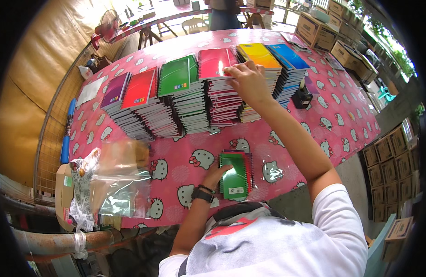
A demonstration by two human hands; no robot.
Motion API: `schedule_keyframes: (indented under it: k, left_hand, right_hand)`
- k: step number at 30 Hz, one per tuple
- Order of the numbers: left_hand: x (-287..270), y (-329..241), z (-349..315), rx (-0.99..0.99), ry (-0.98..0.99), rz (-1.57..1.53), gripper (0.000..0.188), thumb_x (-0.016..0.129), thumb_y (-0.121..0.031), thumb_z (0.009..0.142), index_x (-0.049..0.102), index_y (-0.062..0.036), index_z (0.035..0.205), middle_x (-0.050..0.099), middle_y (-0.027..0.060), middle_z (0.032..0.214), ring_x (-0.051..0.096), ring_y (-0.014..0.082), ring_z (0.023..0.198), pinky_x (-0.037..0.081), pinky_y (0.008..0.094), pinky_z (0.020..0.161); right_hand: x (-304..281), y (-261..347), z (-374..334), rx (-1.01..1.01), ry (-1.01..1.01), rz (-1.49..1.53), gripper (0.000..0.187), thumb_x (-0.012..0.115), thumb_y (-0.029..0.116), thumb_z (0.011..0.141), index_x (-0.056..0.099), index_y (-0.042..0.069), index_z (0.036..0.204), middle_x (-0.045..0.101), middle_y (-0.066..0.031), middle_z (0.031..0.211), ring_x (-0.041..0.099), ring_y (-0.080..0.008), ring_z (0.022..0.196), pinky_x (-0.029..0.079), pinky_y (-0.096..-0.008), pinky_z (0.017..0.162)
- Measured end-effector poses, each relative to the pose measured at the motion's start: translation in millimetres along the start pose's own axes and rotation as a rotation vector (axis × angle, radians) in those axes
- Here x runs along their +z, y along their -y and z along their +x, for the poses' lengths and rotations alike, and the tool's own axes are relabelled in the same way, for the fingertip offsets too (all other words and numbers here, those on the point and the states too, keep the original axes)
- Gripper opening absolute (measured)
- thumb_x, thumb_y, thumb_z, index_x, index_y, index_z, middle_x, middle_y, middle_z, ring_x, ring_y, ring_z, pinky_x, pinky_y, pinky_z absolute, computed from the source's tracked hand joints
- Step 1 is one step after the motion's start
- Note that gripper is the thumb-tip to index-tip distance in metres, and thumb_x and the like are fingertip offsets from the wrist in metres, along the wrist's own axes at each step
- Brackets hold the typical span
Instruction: The person stacks spiral-bound notebooks on a table, then places them into clear plastic bags and seals them with a tape dispenser. The person repeats this process for several notebooks of different colors.
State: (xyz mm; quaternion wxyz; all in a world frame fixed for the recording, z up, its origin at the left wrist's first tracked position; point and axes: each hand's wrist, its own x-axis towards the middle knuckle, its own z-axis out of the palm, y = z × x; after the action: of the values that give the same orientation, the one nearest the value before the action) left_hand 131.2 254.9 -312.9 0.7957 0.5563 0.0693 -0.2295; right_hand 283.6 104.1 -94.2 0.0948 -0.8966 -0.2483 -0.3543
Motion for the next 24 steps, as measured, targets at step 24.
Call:
schedule_keyframes:
  k: [24]
  left_hand:
    - [1,-4,-4,0.114,-0.058,0.078,0.061,0.071,-0.022,0.077,0.041,-0.0008,0.126,0.058,0.0116,0.111,0.058,0.02,0.096,0.048,0.0309,0.081]
  right_hand:
    - [-11,61,-39,-0.4,0.623,0.347,0.048,0.073,0.033,0.067,0.056,0.007,0.104,0.059,-0.0092,0.104,0.052,-0.0301,0.106,0.046,-0.0451,0.083]
